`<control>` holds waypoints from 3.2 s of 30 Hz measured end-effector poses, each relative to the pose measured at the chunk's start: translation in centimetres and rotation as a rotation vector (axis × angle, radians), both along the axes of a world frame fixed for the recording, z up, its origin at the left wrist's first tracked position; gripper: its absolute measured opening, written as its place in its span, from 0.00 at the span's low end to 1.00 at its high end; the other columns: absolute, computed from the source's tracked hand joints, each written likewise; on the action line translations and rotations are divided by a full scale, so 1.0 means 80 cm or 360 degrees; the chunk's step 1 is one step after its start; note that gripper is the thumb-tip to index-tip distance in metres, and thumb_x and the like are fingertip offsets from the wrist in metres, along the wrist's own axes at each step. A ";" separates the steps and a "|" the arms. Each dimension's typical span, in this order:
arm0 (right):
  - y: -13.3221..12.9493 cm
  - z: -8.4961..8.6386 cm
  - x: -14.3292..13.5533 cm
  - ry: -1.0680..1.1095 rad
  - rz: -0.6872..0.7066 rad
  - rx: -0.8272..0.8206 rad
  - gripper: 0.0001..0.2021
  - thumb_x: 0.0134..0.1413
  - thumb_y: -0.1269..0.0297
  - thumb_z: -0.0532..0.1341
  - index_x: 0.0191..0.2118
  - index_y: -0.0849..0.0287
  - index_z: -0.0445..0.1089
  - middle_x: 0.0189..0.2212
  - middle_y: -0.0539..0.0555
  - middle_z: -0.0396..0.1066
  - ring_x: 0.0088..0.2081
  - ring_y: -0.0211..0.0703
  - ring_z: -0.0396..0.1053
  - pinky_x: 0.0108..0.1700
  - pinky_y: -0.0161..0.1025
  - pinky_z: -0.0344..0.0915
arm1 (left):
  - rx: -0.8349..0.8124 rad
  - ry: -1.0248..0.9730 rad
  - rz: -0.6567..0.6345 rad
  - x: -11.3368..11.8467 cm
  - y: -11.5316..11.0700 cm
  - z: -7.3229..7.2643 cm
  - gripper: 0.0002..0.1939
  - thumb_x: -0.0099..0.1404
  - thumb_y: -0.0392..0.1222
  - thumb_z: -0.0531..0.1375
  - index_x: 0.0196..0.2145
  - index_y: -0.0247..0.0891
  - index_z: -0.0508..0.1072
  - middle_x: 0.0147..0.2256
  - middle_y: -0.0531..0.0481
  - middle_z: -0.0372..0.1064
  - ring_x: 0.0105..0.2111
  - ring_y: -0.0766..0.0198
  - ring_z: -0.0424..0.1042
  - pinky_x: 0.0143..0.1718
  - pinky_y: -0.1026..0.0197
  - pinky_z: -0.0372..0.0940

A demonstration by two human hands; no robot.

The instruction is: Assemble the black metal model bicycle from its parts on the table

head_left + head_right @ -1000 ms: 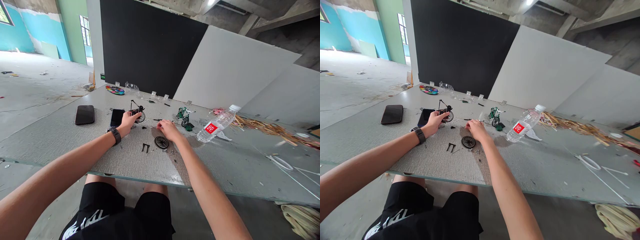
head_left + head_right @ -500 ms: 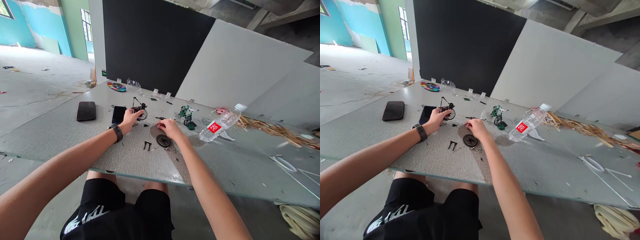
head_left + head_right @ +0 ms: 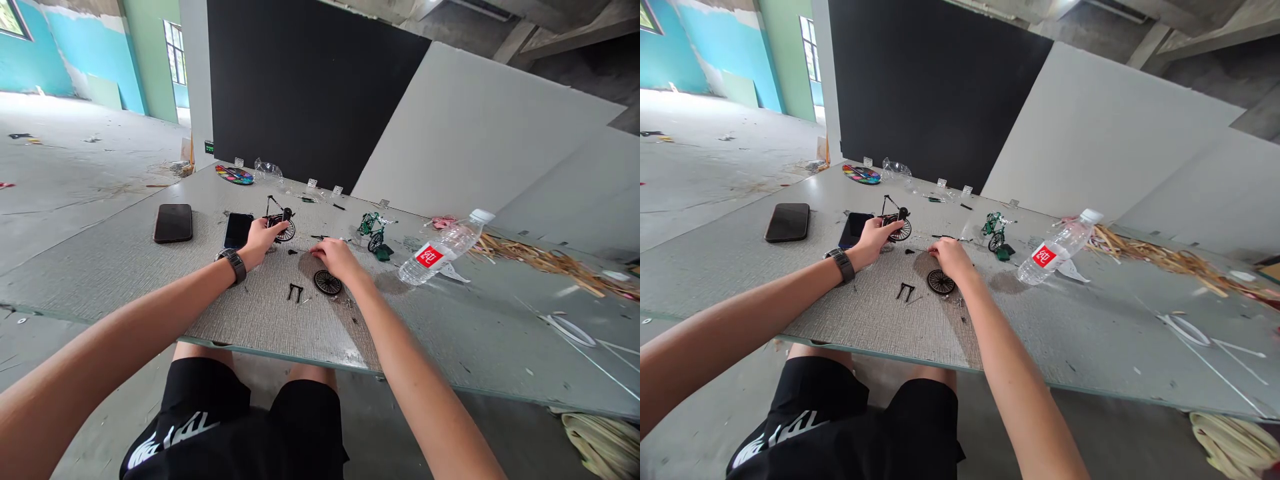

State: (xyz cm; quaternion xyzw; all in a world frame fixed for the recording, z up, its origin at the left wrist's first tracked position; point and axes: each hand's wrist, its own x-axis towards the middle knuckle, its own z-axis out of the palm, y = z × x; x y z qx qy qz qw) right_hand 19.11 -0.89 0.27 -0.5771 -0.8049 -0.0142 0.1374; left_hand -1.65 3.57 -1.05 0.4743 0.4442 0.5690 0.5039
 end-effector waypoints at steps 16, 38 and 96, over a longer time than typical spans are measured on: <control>-0.012 -0.004 0.003 0.0204 -0.0115 0.0141 0.13 0.66 0.71 0.52 0.44 0.57 0.74 0.38 0.56 0.68 0.38 0.43 0.68 0.41 0.38 0.63 | 0.0007 0.0004 0.0024 0.001 0.000 0.000 0.16 0.52 0.44 0.70 0.22 0.38 0.66 0.20 0.53 0.60 0.21 0.69 0.56 0.22 0.62 0.50; -0.010 -0.011 -0.024 0.1445 0.0006 0.0023 0.25 0.54 0.38 0.60 0.36 0.59 0.71 0.31 0.57 0.75 0.29 0.43 0.73 0.35 0.41 0.72 | 0.0096 -0.0010 -0.0184 0.005 0.006 -0.012 0.16 0.51 0.48 0.70 0.24 0.34 0.71 0.23 0.50 0.67 0.22 0.69 0.61 0.21 0.64 0.50; -0.010 -0.008 -0.012 0.1630 0.0005 0.0093 0.24 0.50 0.39 0.64 0.36 0.58 0.73 0.32 0.56 0.75 0.35 0.47 0.72 0.41 0.42 0.68 | 0.0051 -0.0052 -0.0809 0.002 -0.017 0.010 0.24 0.69 0.63 0.53 0.47 0.38 0.64 0.26 0.50 0.70 0.23 0.65 0.71 0.27 0.61 0.66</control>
